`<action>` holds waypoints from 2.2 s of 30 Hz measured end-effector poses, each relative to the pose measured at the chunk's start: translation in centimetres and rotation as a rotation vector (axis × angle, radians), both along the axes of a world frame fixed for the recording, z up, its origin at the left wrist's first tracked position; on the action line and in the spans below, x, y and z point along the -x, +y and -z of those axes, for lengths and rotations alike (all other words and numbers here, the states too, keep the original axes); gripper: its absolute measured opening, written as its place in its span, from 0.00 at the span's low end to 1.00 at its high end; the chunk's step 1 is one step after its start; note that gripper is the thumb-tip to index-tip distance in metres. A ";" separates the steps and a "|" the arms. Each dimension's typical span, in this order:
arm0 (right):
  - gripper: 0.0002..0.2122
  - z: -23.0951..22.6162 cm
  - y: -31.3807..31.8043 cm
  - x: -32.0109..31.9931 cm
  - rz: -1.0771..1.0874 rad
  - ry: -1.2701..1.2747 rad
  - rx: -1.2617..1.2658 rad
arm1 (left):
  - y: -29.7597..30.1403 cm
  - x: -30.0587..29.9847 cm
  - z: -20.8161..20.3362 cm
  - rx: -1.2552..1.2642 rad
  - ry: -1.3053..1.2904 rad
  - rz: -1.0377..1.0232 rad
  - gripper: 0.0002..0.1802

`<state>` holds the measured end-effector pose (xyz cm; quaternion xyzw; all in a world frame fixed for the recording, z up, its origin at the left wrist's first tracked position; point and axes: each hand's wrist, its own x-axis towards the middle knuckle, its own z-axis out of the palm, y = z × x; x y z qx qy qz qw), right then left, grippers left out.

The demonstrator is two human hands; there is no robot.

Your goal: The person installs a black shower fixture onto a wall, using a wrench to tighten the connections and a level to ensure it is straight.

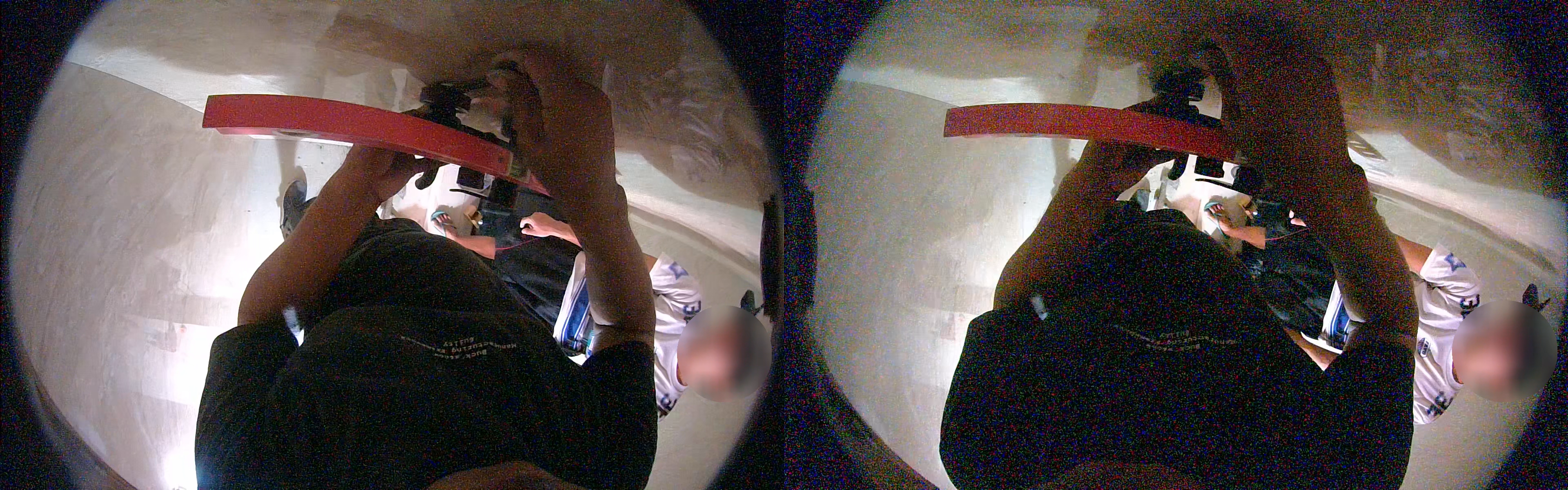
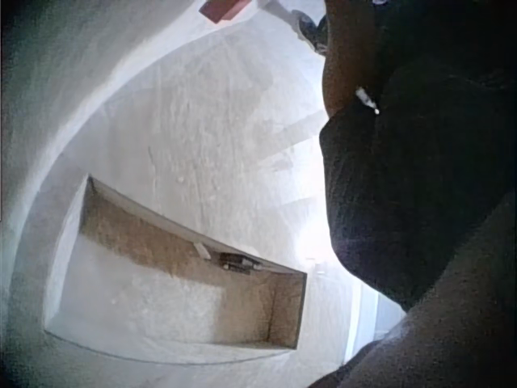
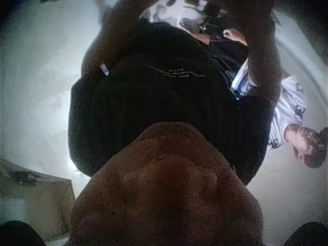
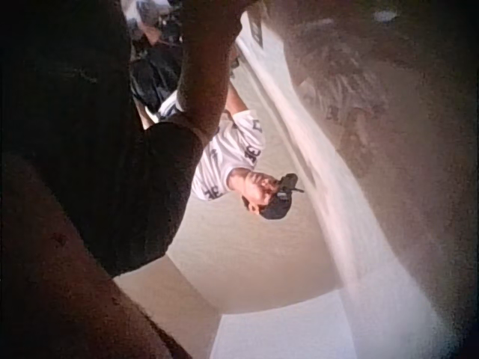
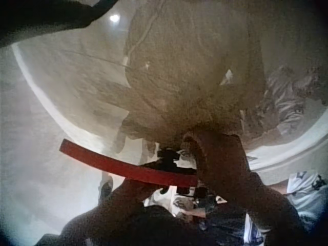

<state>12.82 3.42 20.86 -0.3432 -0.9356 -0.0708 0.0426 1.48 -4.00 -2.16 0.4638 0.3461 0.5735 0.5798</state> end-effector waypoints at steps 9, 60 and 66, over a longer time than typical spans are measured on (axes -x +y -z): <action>0.08 0.1 0.6 -0.3 -0.082 0.132 0.034 | 1.1 -0.7 0.9 0.232 -0.196 0.141 0.26; 0.13 -0.4 0.5 1.4 -0.156 -0.014 -0.157 | 1.8 -0.2 0.8 0.226 -0.266 0.120 0.18; 0.14 -0.2 -0.1 2.0 -0.101 -0.026 -0.093 | 2.0 -0.4 1.1 0.224 -0.281 0.128 0.18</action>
